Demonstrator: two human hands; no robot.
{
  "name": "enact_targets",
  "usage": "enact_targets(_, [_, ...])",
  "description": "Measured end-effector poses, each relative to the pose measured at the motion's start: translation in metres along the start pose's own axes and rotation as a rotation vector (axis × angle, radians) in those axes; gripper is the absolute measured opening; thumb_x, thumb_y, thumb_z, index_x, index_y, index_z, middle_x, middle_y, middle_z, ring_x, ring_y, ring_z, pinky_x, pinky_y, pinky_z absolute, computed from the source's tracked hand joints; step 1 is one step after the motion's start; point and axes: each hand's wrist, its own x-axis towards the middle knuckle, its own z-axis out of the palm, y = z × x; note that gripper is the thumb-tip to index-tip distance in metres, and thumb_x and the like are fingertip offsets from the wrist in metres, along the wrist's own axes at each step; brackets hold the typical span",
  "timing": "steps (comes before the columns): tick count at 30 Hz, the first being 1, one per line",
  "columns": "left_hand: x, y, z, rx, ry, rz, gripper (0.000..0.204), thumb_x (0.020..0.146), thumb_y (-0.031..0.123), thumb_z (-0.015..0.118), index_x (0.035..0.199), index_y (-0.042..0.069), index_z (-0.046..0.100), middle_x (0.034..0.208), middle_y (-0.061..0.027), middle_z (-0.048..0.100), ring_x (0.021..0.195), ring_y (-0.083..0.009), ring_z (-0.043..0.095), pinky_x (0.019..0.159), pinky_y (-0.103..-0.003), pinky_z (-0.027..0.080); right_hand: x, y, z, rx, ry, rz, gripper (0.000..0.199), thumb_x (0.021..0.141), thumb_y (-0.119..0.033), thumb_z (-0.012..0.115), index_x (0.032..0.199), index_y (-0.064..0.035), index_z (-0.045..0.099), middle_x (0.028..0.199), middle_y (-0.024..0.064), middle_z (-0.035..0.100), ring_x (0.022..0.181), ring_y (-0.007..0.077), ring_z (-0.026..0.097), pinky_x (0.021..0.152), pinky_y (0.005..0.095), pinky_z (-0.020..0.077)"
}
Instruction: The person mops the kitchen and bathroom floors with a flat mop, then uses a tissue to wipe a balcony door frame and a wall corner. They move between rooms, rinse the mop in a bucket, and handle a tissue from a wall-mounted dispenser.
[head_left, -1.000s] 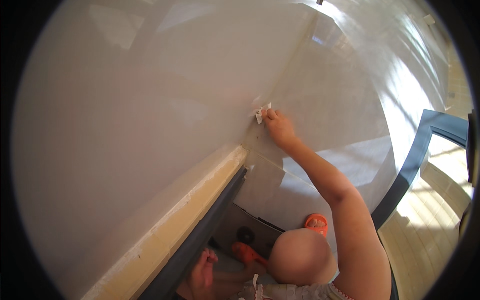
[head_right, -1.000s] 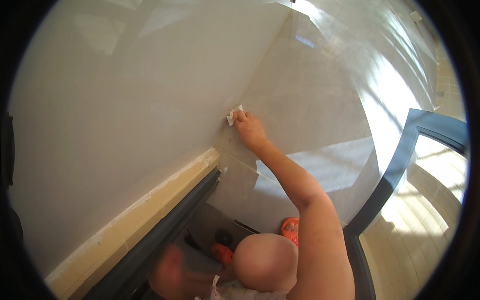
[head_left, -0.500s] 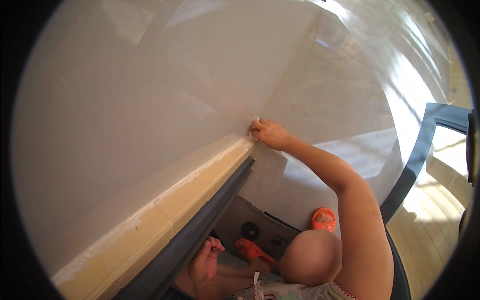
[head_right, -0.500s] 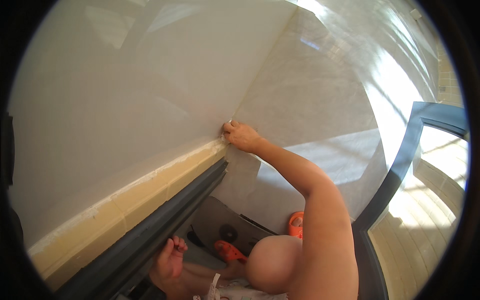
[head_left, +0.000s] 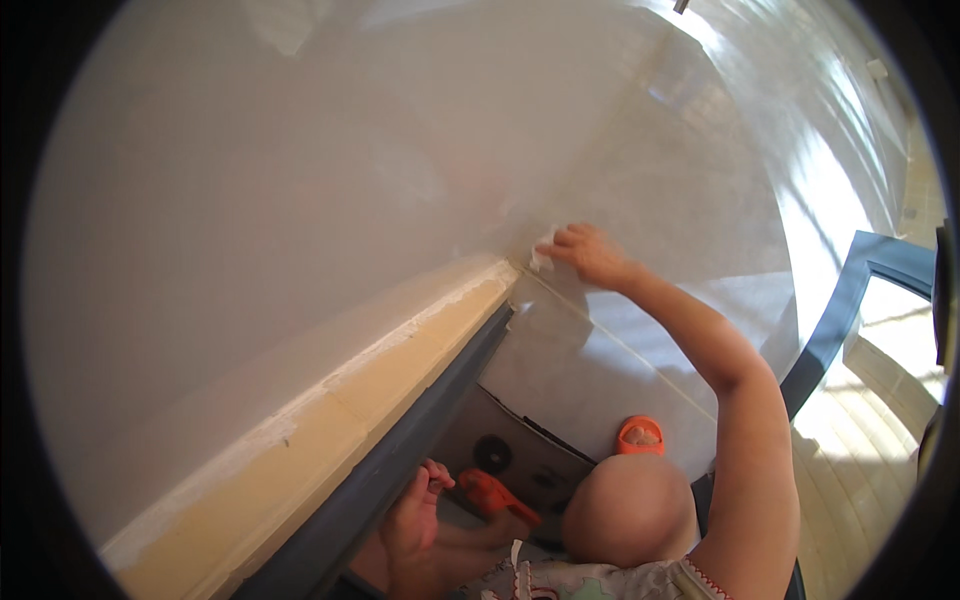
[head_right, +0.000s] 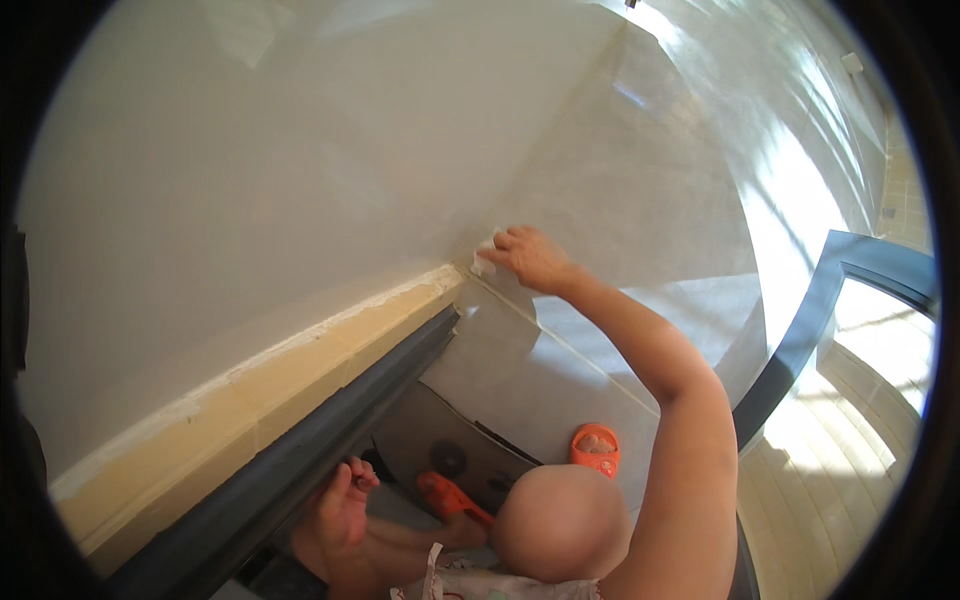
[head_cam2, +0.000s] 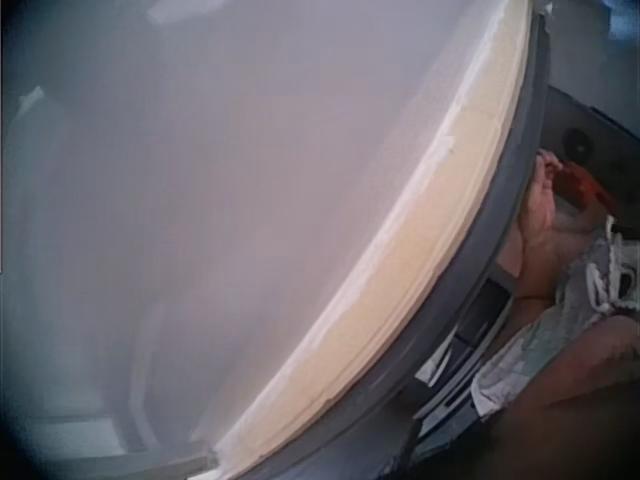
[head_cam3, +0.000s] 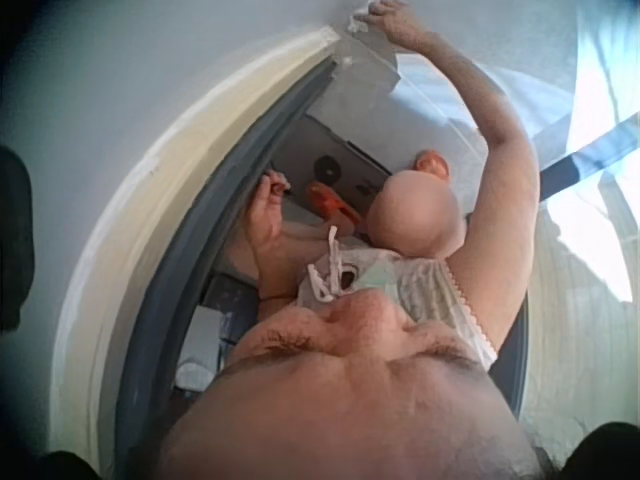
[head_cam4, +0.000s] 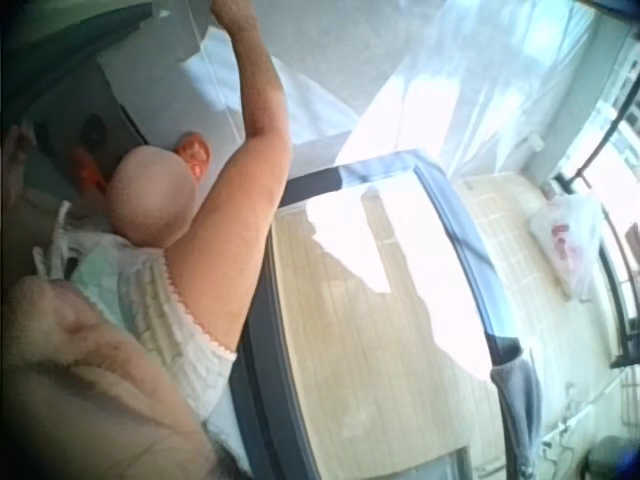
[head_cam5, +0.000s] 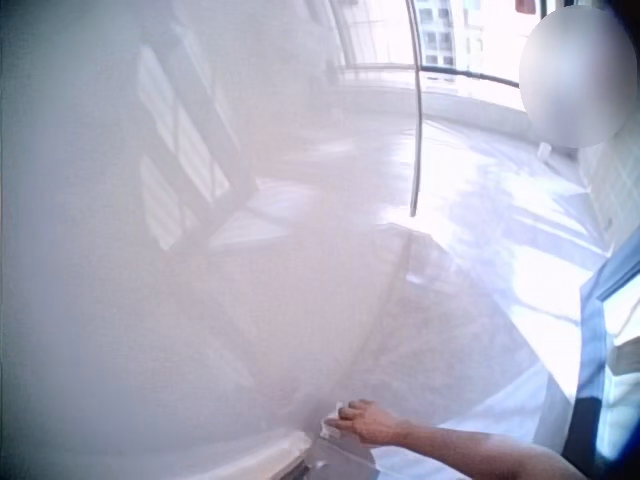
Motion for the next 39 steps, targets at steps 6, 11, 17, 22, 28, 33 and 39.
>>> enact_targets(6, [-0.001, 0.003, 0.013, 0.131, 0.108, 0.023, 0.007, 0.085, 0.004, 0.053, 0.088, 0.001, 0.059, 0.081, -0.0082, 0.057, 0.073, -0.0189, 0.053, 0.067, -0.03, 0.045, 0.024, 0.024, -0.001, -0.057, -0.005, 0.045, 0.038, 0.07, 0.0, 0.055, 0.103, -0.0154, 0.061, 0.093, 0.0032, 0.054, 0.09, 0.0207, 0.052, 0.08, 0.0323, 0.0418])
enact_targets(11, [-0.001, 0.001, 0.02, 0.041, 0.227, 0.023, 0.007, 0.08, 0.003, 0.054, 0.076, 0.002, 0.06, 0.07, -0.0086, 0.057, 0.064, -0.0212, 0.054, 0.059, -0.03, 0.045, -0.029, 0.019, -0.003, -0.019, -0.091, -0.032, 0.042, 0.065, 0.001, 0.06, 0.102, -0.0183, 0.062, 0.092, -0.0004, 0.055, 0.09, 0.0196, 0.051, 0.081, 0.0317, 0.041])
enact_targets(17, [0.0, -0.007, 0.007, 0.211, 0.201, 0.051, 0.006, 0.083, 0.004, 0.053, 0.082, 0.002, 0.059, 0.076, -0.0097, 0.058, 0.066, -0.0222, 0.053, 0.063, -0.032, 0.046, -0.078, 0.009, -0.015, 0.098, -0.142, 0.044, 0.042, 0.065, 0.007, 0.057, 0.098, -0.0168, 0.067, 0.09, 0.0026, 0.056, 0.089, 0.0226, 0.053, 0.077, 0.0328, 0.0437])
enact_targets(22, [0.0, -0.007, -0.004, 0.096, 0.049, 0.036, 0.01, 0.089, 0.009, 0.052, 0.091, 0.001, 0.057, 0.086, -0.0077, 0.056, 0.078, -0.0187, 0.053, 0.07, -0.031, 0.046, -0.071, 0.03, -0.036, 0.25, 0.298, 0.498, 0.037, 0.073, 0.01, 0.051, 0.1, -0.0106, 0.066, 0.087, 0.0108, 0.058, 0.079, 0.029, 0.058, 0.069, 0.0364, 0.0466])
enact_targets(28, [0.0, -0.003, 0.001, 0.113, -0.009, 0.044, 0.012, 0.09, 0.01, 0.051, 0.097, 0.001, 0.056, 0.089, -0.0064, 0.055, 0.082, -0.0167, 0.052, 0.074, -0.03, 0.046, -0.028, 0.041, -0.016, 0.051, 0.38, 0.465, 0.042, 0.068, 0.006, 0.054, 0.104, -0.0131, 0.063, 0.093, 0.0079, 0.055, 0.089, 0.0275, 0.054, 0.075, 0.0368, 0.0453])
enact_targets(33, [0.0, -0.003, 0.006, 0.046, 0.004, 0.058, 0.011, 0.09, 0.007, 0.05, 0.094, -0.001, 0.057, 0.089, -0.0085, 0.056, 0.082, -0.0181, 0.053, 0.074, -0.031, 0.047, -0.07, 0.001, 0.003, 0.026, -0.025, 0.232, 0.046, 0.063, 0.007, 0.056, 0.103, -0.0155, 0.063, 0.096, 0.0045, 0.054, 0.09, 0.0254, 0.051, 0.077, 0.0344, 0.0451])
enact_targets(39, [0.001, -0.009, 0.001, 0.071, 0.01, 0.074, 0.012, 0.091, 0.009, 0.049, 0.093, 0.0, 0.057, 0.089, -0.0089, 0.056, 0.083, -0.0181, 0.053, 0.075, -0.032, 0.046, -0.143, -0.018, -0.03, 0.407, 0.193, 0.557, 0.038, 0.074, 0.01, 0.052, 0.101, -0.0121, 0.066, 0.09, 0.0089, 0.057, 0.082, 0.0271, 0.056, 0.07, 0.0344, 0.0464])
